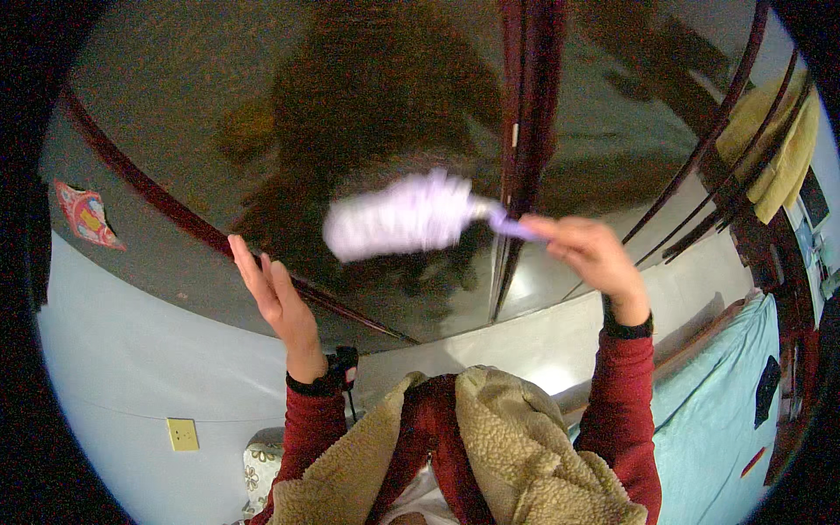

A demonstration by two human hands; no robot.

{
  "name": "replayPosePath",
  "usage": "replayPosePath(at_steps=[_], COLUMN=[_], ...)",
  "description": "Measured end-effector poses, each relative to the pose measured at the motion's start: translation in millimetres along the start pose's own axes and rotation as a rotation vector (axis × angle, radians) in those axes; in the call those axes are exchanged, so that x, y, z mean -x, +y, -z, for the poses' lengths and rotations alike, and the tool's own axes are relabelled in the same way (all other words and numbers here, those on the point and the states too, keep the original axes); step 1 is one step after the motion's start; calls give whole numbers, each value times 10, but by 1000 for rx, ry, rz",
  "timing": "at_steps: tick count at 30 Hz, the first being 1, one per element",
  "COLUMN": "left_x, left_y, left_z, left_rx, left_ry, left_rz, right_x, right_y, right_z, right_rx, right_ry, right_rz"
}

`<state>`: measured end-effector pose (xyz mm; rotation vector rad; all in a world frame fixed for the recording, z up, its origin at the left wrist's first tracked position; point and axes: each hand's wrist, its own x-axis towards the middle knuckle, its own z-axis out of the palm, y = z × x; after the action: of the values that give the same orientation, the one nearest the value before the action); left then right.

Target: The person uses a purple duster to wipe the surface of a dark wooden wardrobe and the adjacent wall in a bedroom. They repeatedly sweep the duster across the wardrobe doors and side panels, occasionally moving to the nearby wall and back.

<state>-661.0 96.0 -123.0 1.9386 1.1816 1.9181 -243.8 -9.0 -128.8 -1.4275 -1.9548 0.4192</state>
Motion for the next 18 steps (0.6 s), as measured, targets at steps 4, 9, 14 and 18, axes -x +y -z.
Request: replayPosePath(at_steps=[4, 9, 14, 18], left_x=[51, 69, 175, 135], left_y=[169, 292, 285, 351], left_z=[-251, -429, -565, -588], left_rx=[-79, -65, -157, -197], left_ry=[-49, -23, -40, -30], left_rz=[-33, -52, -16, -10], right_x=[-139, -77, 269, -14], right_y=[81, 568, 799, 484], right_z=[-113, -998, -1217, -599], right_rx=[-520, -165, 604, 271], right_ry=[601, 170, -397, -161], right_rz=[-4, 109, -80, 82])
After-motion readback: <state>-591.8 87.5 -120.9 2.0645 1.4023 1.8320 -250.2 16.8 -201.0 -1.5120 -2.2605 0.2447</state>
